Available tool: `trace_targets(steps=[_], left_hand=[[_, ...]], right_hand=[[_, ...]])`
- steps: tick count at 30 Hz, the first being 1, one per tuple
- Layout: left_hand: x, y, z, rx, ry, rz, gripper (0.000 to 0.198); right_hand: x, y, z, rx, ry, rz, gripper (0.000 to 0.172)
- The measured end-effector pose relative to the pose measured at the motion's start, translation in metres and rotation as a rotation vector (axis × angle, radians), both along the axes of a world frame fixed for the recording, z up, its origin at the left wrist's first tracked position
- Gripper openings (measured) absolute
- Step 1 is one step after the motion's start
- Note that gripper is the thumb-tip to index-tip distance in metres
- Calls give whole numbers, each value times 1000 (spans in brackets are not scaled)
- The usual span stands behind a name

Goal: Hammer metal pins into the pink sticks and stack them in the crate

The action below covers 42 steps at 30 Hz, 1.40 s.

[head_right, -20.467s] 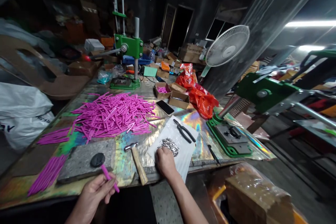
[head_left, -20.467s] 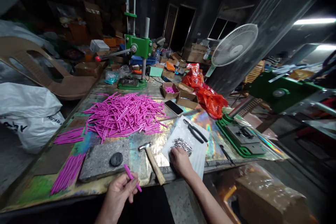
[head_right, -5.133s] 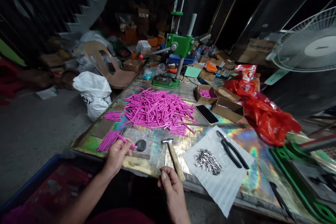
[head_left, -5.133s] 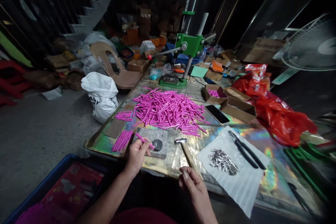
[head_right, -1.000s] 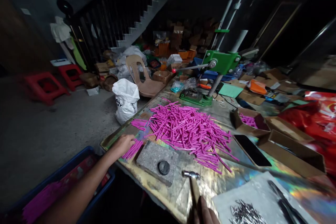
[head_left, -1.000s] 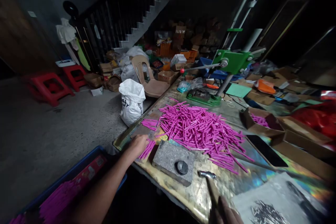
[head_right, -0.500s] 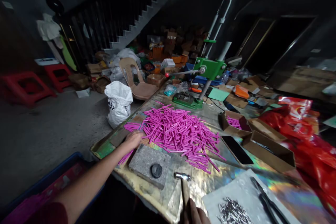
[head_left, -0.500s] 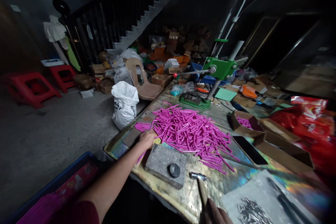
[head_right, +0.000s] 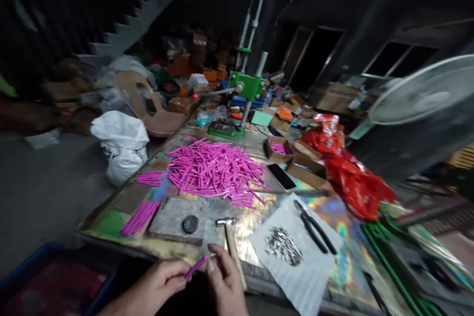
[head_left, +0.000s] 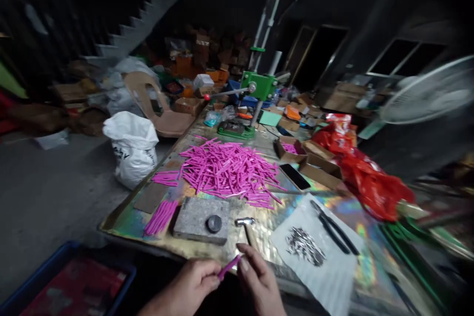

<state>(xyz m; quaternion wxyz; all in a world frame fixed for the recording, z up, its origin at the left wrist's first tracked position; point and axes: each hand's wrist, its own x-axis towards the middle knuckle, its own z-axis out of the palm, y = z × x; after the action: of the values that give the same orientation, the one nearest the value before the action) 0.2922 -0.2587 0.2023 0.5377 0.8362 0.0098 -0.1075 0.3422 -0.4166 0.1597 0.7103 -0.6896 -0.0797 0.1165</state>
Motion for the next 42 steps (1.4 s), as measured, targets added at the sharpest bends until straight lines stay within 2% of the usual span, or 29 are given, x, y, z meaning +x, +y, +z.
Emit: trace_targets(steps=[2, 5, 12, 14, 15, 17, 18, 19, 23, 28, 31, 35, 42], left_hand=[[-2, -11, -10, -29, 30, -48, 16], [3, -19, -22, -25, 13, -88, 13], [15, -38, -28, 6, 50, -149, 13], [17, -41, -30, -12, 84, -125, 13], [17, -42, -31, -25, 98, -105, 12], [16, -40, -34, -62, 119, -51, 10], [16, -39, -35, -85, 135, -25, 10], [16, -37, -36, -110, 153, 0, 10], [16, -32, -40, -185, 196, 52, 11], [16, -33, -43, -198, 204, 53, 13], [16, -30, -43, -190, 189, 53, 13], [18, -24, -38, -195, 157, 92, 13], [18, -20, -38, -267, 168, 137, 16]], right_hand=[[-2, 4, 6, 124, 111, 70, 29], [-3, 0, 10, 223, 184, 118, 30], [-9, -11, 10, 142, 85, 33, 28], [-5, -19, 12, 11, -12, 75, 26], [0, -26, 13, -117, -83, 80, 26], [15, -45, 11, -428, -229, 16, 27], [26, -56, 9, -648, -300, -62, 29], [37, -67, 6, -727, -314, -98, 27], [76, -103, -10, -930, -359, -117, 17], [94, -106, -23, -1092, -415, -49, 17], [96, -102, -23, -1118, -427, -23, 14], [95, -103, -20, -1067, -392, -20, 13], [74, -93, 2, -772, -246, -46, 11]])
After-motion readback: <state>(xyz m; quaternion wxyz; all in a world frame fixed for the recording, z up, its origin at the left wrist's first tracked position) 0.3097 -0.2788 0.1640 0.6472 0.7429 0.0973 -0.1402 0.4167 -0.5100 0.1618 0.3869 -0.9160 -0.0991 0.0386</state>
